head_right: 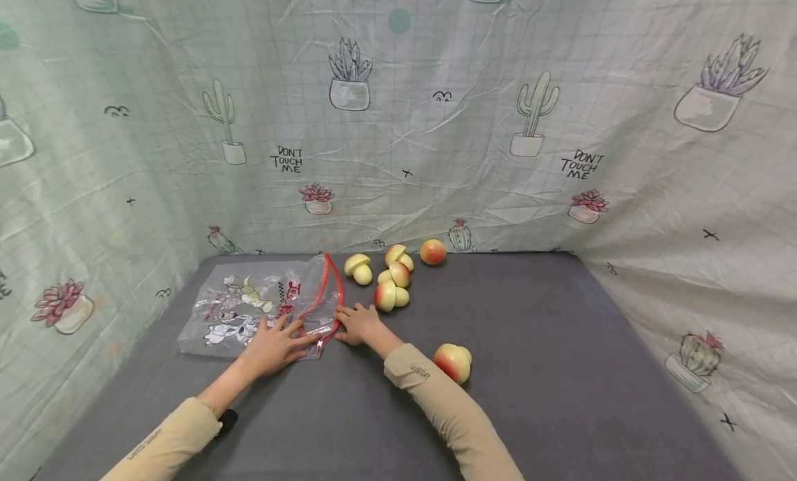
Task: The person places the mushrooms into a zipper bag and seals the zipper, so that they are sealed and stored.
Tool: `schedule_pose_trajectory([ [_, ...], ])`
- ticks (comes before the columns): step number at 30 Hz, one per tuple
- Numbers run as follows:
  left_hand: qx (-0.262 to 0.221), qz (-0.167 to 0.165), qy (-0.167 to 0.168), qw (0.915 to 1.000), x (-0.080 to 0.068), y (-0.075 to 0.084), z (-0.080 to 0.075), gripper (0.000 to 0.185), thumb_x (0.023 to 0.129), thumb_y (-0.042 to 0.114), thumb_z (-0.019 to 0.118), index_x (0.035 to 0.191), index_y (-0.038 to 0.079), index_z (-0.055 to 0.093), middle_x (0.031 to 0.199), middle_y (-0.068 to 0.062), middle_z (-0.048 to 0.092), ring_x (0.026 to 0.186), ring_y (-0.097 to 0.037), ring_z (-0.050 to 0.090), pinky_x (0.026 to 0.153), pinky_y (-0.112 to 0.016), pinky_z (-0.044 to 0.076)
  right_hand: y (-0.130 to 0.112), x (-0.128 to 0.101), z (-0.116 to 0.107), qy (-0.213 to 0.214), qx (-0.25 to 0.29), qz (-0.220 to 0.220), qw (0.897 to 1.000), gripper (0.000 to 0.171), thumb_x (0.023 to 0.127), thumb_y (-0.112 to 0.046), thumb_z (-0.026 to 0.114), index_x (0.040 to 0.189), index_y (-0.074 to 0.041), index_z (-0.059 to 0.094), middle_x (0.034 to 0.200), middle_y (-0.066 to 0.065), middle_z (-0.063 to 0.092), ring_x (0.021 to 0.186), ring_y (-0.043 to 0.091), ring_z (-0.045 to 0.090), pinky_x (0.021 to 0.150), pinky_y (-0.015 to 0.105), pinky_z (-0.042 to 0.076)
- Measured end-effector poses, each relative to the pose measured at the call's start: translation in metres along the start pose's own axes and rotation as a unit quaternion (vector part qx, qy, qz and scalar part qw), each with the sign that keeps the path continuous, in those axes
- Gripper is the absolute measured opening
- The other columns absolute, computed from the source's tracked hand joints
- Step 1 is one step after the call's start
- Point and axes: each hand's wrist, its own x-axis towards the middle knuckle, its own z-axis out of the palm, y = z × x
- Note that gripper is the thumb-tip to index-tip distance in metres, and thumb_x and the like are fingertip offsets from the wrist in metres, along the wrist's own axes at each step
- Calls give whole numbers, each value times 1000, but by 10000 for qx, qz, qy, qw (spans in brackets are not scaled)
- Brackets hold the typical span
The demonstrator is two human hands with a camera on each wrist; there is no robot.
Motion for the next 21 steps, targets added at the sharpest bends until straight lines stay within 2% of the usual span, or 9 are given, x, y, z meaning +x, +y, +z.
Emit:
schedule_pose_trajectory([
  [11, 473, -106, 331, 9983, 0, 4, 0, 41, 76, 48, 60, 116, 41, 54, 109, -8, 55, 101, -33, 54, 72, -56, 44, -2, 0, 0, -22, -84, 67, 9999, 56, 89, -52, 35, 140, -32, 24, 148, -15, 16, 135, 16, 25, 104, 45, 28],
  [14, 599, -31, 440, 9972, 0, 5, 1, 42, 75, 48, 60, 116, 42, 54, 107, -8, 56, 100, -34, 54, 71, -56, 44, -1, 1, 1, -15, -82, 40, 10000, 57, 89, -52, 35, 141, -32, 23, 148, -15, 17, 135, 16, 25, 103, 45, 29],
  [21, 855, 44, 246, 9960, 2, 7, 4, 47, 76, 51, 58, 121, 50, 45, 107, -8, 56, 99, -35, 54, 74, -56, 44, 1, 0, 1, 82, -101, -66, 9999, 57, 88, -51, 39, 140, -31, 26, 148, -13, 20, 134, 16, 25, 103, 46, 30],
])
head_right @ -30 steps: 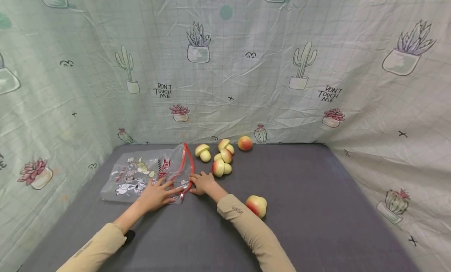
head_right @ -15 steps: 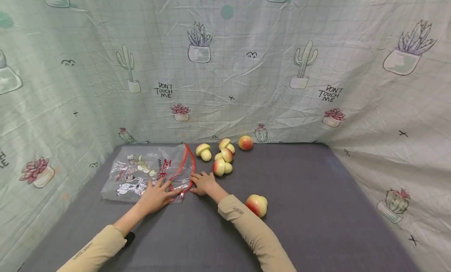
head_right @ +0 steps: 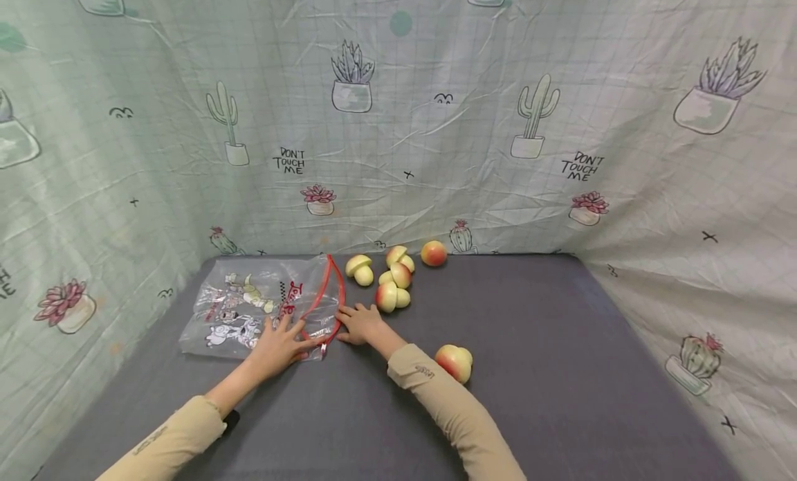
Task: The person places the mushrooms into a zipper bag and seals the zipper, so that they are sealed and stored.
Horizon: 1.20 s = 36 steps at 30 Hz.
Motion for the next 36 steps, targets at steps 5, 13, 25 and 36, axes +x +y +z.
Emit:
schedule_pose_trajectory([
  [5, 135, 5, -187, 9997, 3, 1, -1, 50, 75, 53, 57, 123, 53, 41, 108, -7, 55, 97, -34, 54, 76, -56, 43, 1, -7, -4, 174, -32, -67, 9998, 56, 87, -46, 46, 138, -28, 32, 147, -10, 25, 134, 18, 26, 102, 46, 31],
  [13, 210, -38, -275, 9994, 5, 2, -4, 49, 74, 53, 56, 122, 54, 41, 106, -7, 54, 98, -34, 54, 76, -55, 44, 3, -24, -19, 556, -12, -236, 9982, 53, 86, -39, 53, 135, -23, 39, 143, -5, 33, 134, 21, 27, 101, 48, 31],
  [25, 425, 133, 54, 9990, 3, -4, 0, 49, 73, 58, 52, 121, 54, 42, 102, -5, 55, 89, -30, 55, 72, -50, 46, 15, -36, -37, 1443, -287, -664, 9869, 54, 86, -35, 54, 136, -22, 37, 140, -3, 38, 131, 20, 32, 97, 47, 35],
  [36, 314, 270, -427, 9982, 6, -5, -11, 49, 74, 61, 43, 122, 52, 43, 105, -5, 55, 89, -29, 54, 70, -49, 45, 25, -65, -64, 1790, -163, -816, 9803, 55, 86, -36, 55, 136, -22, 36, 142, -2, 36, 128, 19, 36, 92, 44, 39],
])
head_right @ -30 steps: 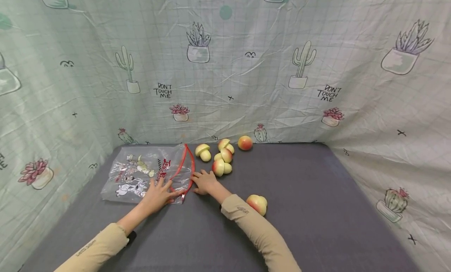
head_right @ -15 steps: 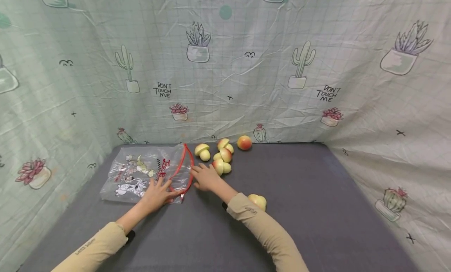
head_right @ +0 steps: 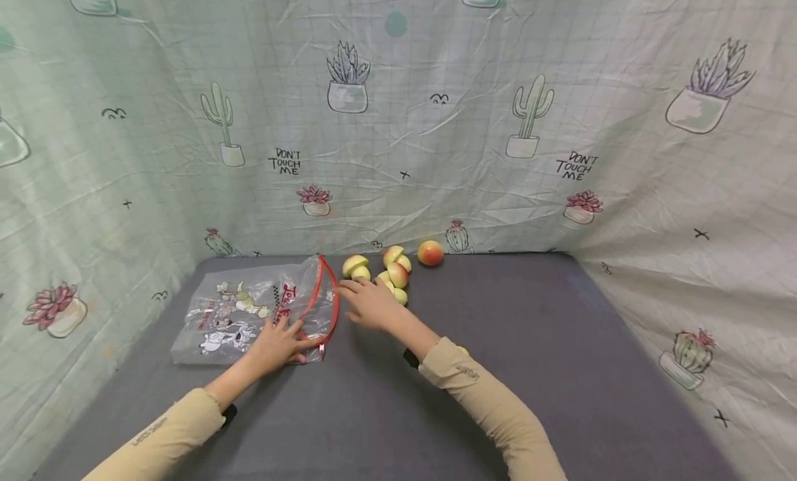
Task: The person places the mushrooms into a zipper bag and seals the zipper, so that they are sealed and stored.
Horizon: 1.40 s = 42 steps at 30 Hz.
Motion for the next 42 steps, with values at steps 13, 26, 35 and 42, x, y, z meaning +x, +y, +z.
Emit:
schedule_pose_trajectory([
  [13, -19, 39, -538, 9985, 11, -1, -10, 55, 67, 67, 50, 120, 52, 45, 106, -5, 54, 88, -30, 55, 73, -50, 44, 12, -33, -15, 888, -77, -481, 9949, 51, 85, -32, 57, 132, -18, 43, 136, 1, 45, 122, 22, 43, 86, 42, 41],
  [26, 101, 19, -58, 9999, 5, 5, -5, 53, 67, 64, 53, 118, 51, 47, 104, -4, 54, 88, -29, 54, 70, -47, 44, 21, -64, -12, 1198, -138, -548, 9912, 51, 83, -30, 60, 130, -18, 45, 134, -1, 47, 122, 17, 43, 83, 39, 41],
  [35, 46, 53, -57, 10000, 7, 6, -4, 52, 70, 62, 52, 120, 50, 46, 106, -6, 53, 91, -30, 53, 72, -50, 44, 31, -87, -10, 1537, -244, -625, 9858, 51, 82, -29, 61, 130, -16, 46, 128, 0, 51, 114, 16, 48, 84, 37, 40],
  [42, 212, 89, 191, 9996, 4, 6, -7, 51, 69, 63, 51, 118, 51, 48, 106, -5, 54, 91, -27, 54, 74, -49, 46, 39, -108, -5, 1766, -142, -686, 9818, 53, 80, -26, 64, 129, -15, 47, 125, -1, 54, 113, 15, 49, 83, 36, 40],
])
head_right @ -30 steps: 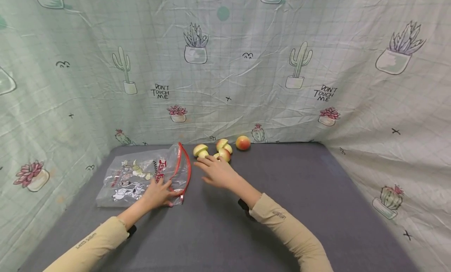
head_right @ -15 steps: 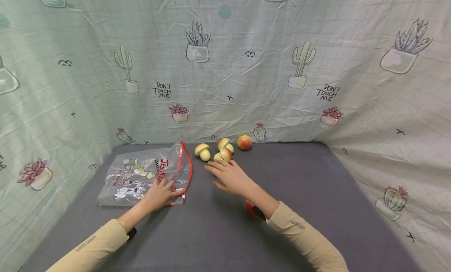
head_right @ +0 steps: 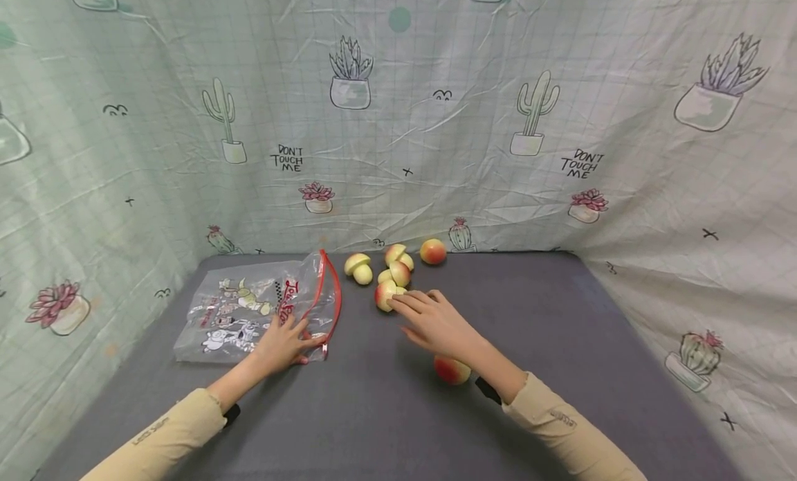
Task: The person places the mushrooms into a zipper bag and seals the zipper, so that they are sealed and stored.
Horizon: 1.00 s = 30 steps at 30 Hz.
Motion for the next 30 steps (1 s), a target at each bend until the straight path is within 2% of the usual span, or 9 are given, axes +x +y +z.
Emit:
schedule_pose_trajectory([
  [8, 55, 64, -60, 9999, -1, 1, 1, 51, 71, 63, 49, 120, 51, 45, 107, -3, 54, 92, -25, 53, 76, -47, 45, 3, -27, 4, 6, 177, 10, 9998, 53, 79, -24, 65, 128, -15, 47, 122, -1, 56, 111, 17, 50, 82, 37, 41],
  [11, 72, 63, -64, 9999, -1, 2, 2, 51, 71, 63, 49, 120, 51, 45, 106, -3, 54, 93, -25, 53, 76, -47, 45, 5, -37, 8, 62, 172, 13, 9998, 44, 88, -33, 51, 128, -16, 47, 120, -2, 56, 110, 16, 50, 82, 36, 40],
  [14, 77, 39, -48, 10000, -1, 2, 2, 51, 71, 63, 48, 121, 51, 45, 106, -4, 54, 94, -25, 53, 76, -47, 45, 6, -45, 11, 142, 133, 19, 9998, 47, 91, -42, 34, 128, -15, 48, 119, -2, 57, 108, 15, 51, 81, 36, 40],
  [15, 73, 34, -46, 10000, -1, 2, 3, 51, 72, 63, 48, 121, 51, 45, 106, -4, 54, 94, -25, 53, 75, -47, 45, 7, -48, 12, 162, 105, 27, 9998, 48, 91, -42, 33, 128, -15, 48, 118, -2, 57, 107, 15, 51, 80, 35, 40],
  [18, 49, 23, -77, 10000, -1, 1, 3, 51, 72, 62, 49, 121, 50, 45, 106, -5, 53, 94, -26, 53, 76, -47, 44, 8, -55, 14, 198, 97, 99, 9997, 45, 89, -37, 49, 128, -14, 48, 118, -1, 57, 106, 16, 51, 80, 36, 40],
  [21, 35, 30, -150, 9999, -1, 1, 3, 51, 72, 62, 48, 122, 50, 44, 105, -5, 53, 95, -26, 52, 76, -47, 44, 9, -63, 15, 189, 128, 221, 9995, 53, 79, -27, 64, 128, -14, 48, 119, -1, 56, 107, 16, 50, 80, 37, 39],
  [23, 52, 40, -188, 9998, -1, 0, 3, 51, 73, 62, 47, 123, 50, 44, 106, -5, 52, 95, -26, 51, 76, -47, 44, 10, -68, 16, 175, 144, 313, 9993, 57, 76, -26, 67, 128, -15, 47, 120, -1, 55, 109, 16, 49, 82, 38, 39],
  [30, 63, 63, -142, 9999, -1, 0, 3, 51, 73, 62, 47, 123, 50, 44, 104, -5, 52, 94, -26, 51, 76, -47, 44, 14, -83, 18, 36, 156, 541, 9984, 57, 78, -32, 65, 130, -17, 45, 124, 0, 52, 112, 17, 46, 84, 40, 36],
])
